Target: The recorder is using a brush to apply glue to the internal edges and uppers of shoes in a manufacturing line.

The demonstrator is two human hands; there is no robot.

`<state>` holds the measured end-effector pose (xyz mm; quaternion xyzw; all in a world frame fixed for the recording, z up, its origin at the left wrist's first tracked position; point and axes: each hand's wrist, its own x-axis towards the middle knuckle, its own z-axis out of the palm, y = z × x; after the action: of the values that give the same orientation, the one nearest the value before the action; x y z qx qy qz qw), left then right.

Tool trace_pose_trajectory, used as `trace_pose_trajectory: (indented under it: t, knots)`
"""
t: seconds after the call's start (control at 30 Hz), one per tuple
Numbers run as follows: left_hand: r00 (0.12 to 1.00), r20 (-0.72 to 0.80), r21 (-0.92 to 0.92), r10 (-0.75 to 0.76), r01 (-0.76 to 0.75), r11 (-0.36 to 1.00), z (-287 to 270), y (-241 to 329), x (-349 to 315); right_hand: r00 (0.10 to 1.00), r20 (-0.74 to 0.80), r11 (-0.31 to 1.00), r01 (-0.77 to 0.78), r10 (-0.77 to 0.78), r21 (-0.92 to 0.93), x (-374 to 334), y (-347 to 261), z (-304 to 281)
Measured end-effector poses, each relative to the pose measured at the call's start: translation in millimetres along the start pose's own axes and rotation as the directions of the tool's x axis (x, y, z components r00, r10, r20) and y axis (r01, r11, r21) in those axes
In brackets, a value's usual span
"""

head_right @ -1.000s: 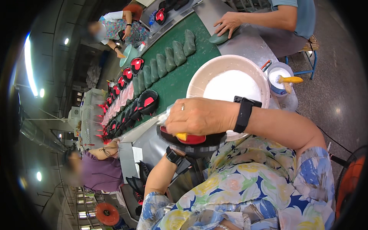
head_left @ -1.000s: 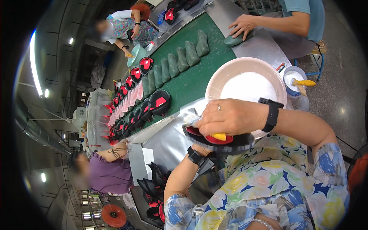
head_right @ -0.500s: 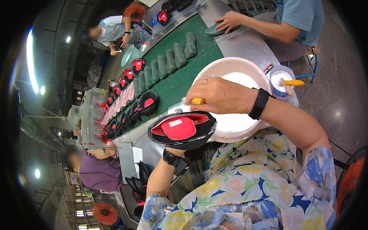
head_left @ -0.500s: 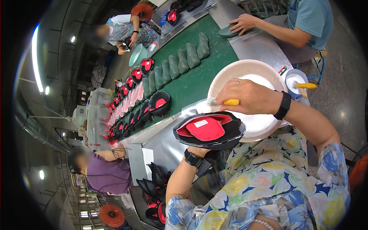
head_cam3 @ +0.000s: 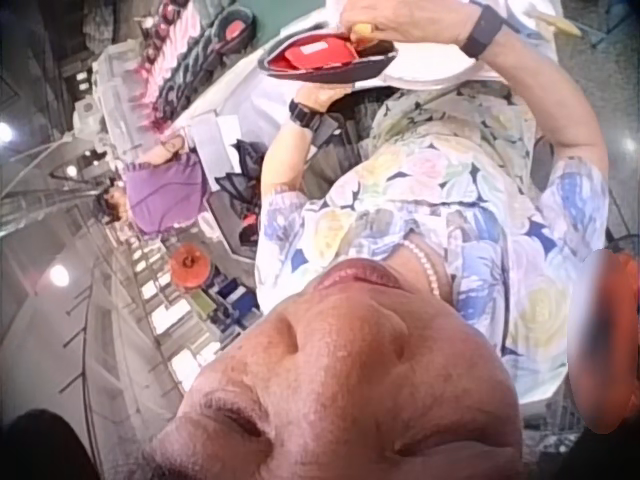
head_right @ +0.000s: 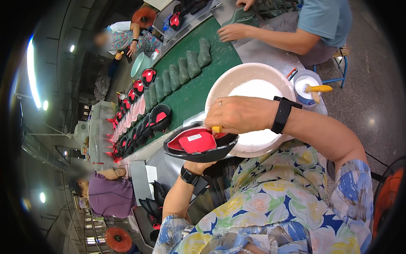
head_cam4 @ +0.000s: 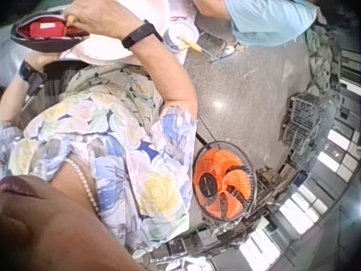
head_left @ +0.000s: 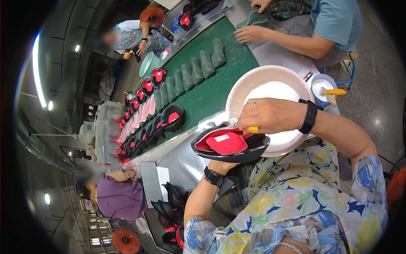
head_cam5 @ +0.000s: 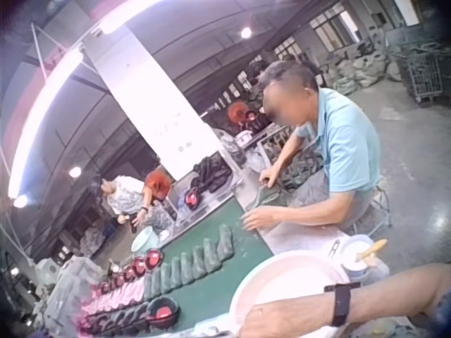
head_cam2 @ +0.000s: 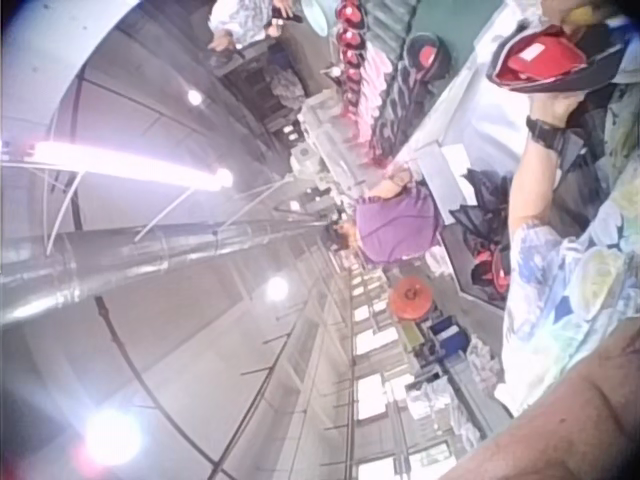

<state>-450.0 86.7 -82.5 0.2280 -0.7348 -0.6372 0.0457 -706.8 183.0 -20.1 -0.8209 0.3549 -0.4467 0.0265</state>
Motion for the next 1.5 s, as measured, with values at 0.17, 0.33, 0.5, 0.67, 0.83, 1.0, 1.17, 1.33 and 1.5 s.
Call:
trace_pose_trajectory:
  t: [0.17,0.33,0.5,0.67,0.83,1.0,1.17,1.33,1.5]
  knots:
    - [0.994,-0.048,-0.864,-0.095,0.007,0.504,-13.4,19.8,-1.9,0.961,0.061,0.955,-0.274,0.269,0.117,3.0,9.2,-2.0]
    - [0.992,-0.124,-0.622,0.024,-0.096,0.777,-38.1,10.0,-2.1,0.878,0.109,0.858,-0.479,0.467,0.186,6.5,11.1,-5.8]
    - [0.971,-0.179,-0.299,0.159,-0.207,0.931,-56.8,-9.8,-5.2,0.831,0.151,0.824,-0.554,0.536,0.122,-12.2,10.2,-23.2]
    - [0.934,-0.229,0.105,0.275,-0.257,0.961,-49.6,-13.5,0.1,0.914,-0.274,0.950,-0.259,0.299,0.175,-7.5,3.3,-12.8]
    - [0.900,-0.387,0.099,0.201,-0.176,0.979,-60.7,-42.8,-10.8,0.951,-0.047,0.949,-0.300,0.305,0.097,-12.9,7.1,-8.9]
    - [0.808,-0.588,-0.229,0.027,-0.199,0.953,-111.4,-68.8,-1.2,0.913,-0.203,0.934,-0.339,0.355,0.110,-23.7,8.9,-26.9]
    - [0.766,-0.623,-0.649,-0.161,-0.391,0.652,-172.2,-88.3,10.5,0.740,-0.208,0.763,-0.581,0.640,0.282,-37.3,-11.0,-35.7]
    - [0.771,-0.611,-0.549,-0.179,-0.250,0.797,-222.7,-111.4,43.9,0.571,-0.135,0.582,-0.753,0.810,0.309,-56.7,-12.4,-38.8]
    - [0.638,-0.720,-0.540,-0.272,-0.269,0.797,-280.5,-153.5,89.8,0.414,-0.143,0.437,-0.865,0.899,0.246,-65.5,-0.3,-39.0]
